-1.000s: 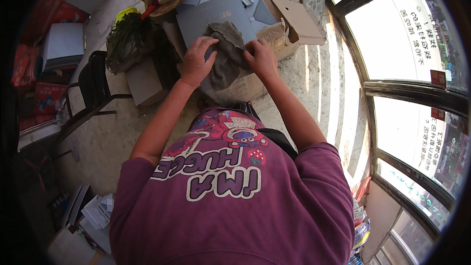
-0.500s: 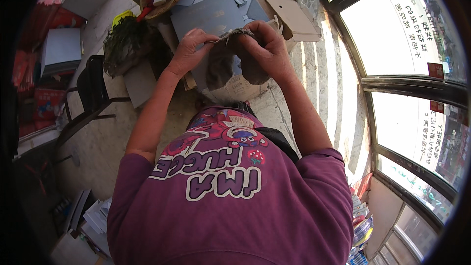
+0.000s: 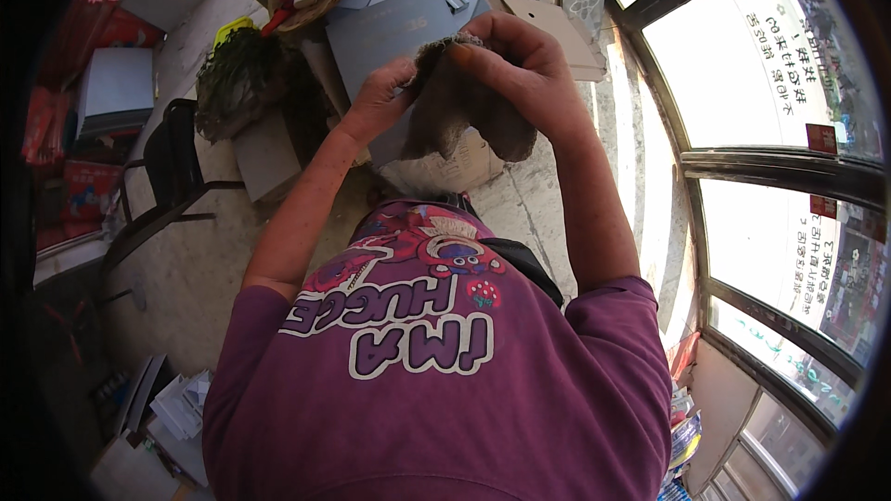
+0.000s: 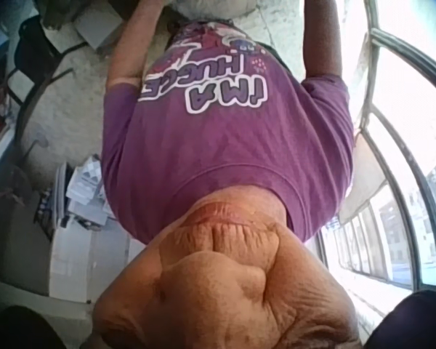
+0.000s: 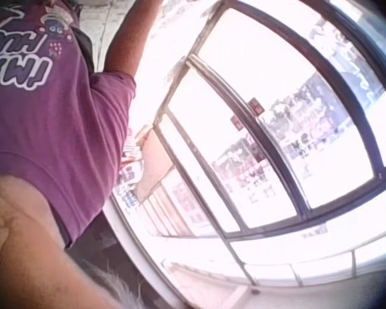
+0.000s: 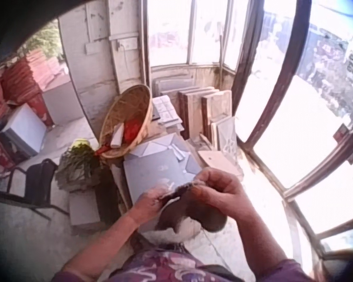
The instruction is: The person handles a cloth, picks up a square ceramic tile from a stack, and wipes the surfaces and corners of the tile before placing it on top of a cardboard box.
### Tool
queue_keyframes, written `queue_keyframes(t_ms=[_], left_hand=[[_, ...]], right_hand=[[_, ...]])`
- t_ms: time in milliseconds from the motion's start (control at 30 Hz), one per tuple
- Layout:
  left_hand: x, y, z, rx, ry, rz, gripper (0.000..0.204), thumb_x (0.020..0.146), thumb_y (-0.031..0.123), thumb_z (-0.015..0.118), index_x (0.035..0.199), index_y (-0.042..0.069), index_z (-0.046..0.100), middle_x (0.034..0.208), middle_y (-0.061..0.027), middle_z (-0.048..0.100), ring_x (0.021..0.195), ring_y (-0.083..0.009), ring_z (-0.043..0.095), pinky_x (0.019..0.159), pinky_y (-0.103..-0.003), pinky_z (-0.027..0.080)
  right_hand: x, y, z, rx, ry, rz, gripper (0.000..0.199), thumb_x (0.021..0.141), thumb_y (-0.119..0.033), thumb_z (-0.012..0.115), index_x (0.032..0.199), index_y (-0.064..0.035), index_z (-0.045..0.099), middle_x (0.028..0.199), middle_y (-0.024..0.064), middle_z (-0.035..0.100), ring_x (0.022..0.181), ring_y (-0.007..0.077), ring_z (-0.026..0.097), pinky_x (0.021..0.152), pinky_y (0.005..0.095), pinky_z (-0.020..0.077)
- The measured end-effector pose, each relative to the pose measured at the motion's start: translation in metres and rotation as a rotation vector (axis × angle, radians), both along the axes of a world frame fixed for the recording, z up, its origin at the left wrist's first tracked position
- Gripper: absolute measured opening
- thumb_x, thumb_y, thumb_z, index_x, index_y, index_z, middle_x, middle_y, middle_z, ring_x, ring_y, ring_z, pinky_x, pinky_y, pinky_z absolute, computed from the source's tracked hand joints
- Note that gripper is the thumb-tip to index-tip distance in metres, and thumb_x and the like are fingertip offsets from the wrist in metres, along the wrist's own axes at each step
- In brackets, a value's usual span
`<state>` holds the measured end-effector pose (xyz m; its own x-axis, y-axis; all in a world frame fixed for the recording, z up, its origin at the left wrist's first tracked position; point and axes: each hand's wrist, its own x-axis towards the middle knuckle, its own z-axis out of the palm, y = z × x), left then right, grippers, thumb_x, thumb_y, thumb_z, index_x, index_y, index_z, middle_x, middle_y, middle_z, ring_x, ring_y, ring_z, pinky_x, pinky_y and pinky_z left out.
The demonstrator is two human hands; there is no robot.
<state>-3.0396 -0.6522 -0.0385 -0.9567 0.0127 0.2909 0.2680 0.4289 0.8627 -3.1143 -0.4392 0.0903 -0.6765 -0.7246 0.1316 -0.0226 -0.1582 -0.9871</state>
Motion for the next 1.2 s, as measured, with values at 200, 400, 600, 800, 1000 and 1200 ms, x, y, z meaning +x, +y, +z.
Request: queue_keyframes(t_ms=[200, 400, 600, 800, 1000, 1200], left_hand=[[-0.004, -0.039, 0.013, 0.389, -0.212, 0.218, 0.02, 0.094, 0.006, 0.053, 0.11, 0.004, 0.063, 0.08, 0.0, 0.064, 0.068, -0.009, 0.064, 0.058, -0.022, 0.05], [-0.015, -0.1, 0.087, 0.307, 0.136, 0.287, 0.021, 0.097, 0.007, 0.05, 0.113, 0.003, 0.062, 0.09, -0.0033, 0.068, 0.078, -0.0104, 0.067, 0.073, -0.024, 0.054], [0.026, -0.088, 0.14, 0.105, 0.394, 0.343, 0.019, 0.095, 0.004, 0.054, 0.112, 0.001, 0.062, 0.101, -0.0043, 0.066, 0.092, -0.0105, 0.062, 0.084, -0.024, 0.048], [0.097, -0.057, 0.075, -0.269, 0.244, 0.471, 0.024, 0.078, -0.005, 0.061, 0.1, 0.004, 0.064, 0.097, -0.0102, 0.063, 0.091, -0.026, 0.063, 0.082, -0.031, 0.049], [0.154, -0.04, -0.057, -0.156, -0.152, 0.349, 0.024, 0.083, -0.005, 0.057, 0.105, 0.003, 0.064, 0.106, -0.0061, 0.062, 0.094, -0.0159, 0.062, 0.08, -0.025, 0.049], [0.135, -0.044, -0.086, 0.144, -0.279, 0.656, 0.024, 0.084, 0.002, 0.062, 0.108, 0.004, 0.064, 0.103, -0.0063, 0.064, 0.083, -0.0118, 0.063, 0.072, -0.026, 0.05]], right_hand=[[-0.029, 0.016, 0.0, 0.149, 0.164, -0.148, 0.018, 0.087, -0.017, 0.07, 0.101, -0.0064, 0.067, 0.088, -0.0046, 0.065, 0.084, 0.0029, 0.058, 0.077, 0.0198, 0.0462], [-0.071, -0.009, 0.034, 0.074, 0.443, -0.32, 0.018, 0.086, -0.014, 0.071, 0.102, -0.0052, 0.067, 0.089, -0.0006, 0.068, 0.084, 0.0043, 0.06, 0.074, 0.0199, 0.0489], [-0.061, -0.005, 0.037, -0.138, 0.548, -0.182, 0.016, 0.087, -0.006, 0.069, 0.102, -0.0026, 0.065, 0.095, 0.0039, 0.066, 0.087, 0.0075, 0.061, 0.071, 0.0209, 0.0494], [-0.022, 0.011, -0.051, 0.21, 0.612, -0.102, 0.013, 0.081, -0.013, 0.075, 0.092, -0.0086, 0.071, 0.087, -0.0009, 0.063, 0.078, 0.011, 0.064, 0.069, 0.0262, 0.0512], [0.02, 0.027, -0.144, 0.736, 0.331, -0.024, 0.016, 0.084, -0.021, 0.069, 0.096, -0.0099, 0.07, 0.093, 0.0042, 0.064, 0.083, 0.0174, 0.066, 0.074, 0.031, 0.0513], [0.003, 0.042, -0.199, 0.746, 0.166, -0.354, 0.031, 0.085, -0.026, 0.064, 0.109, -0.0056, 0.066, 0.101, 0.01, 0.068, 0.088, 0.0208, 0.066, 0.079, 0.0334, 0.051]])
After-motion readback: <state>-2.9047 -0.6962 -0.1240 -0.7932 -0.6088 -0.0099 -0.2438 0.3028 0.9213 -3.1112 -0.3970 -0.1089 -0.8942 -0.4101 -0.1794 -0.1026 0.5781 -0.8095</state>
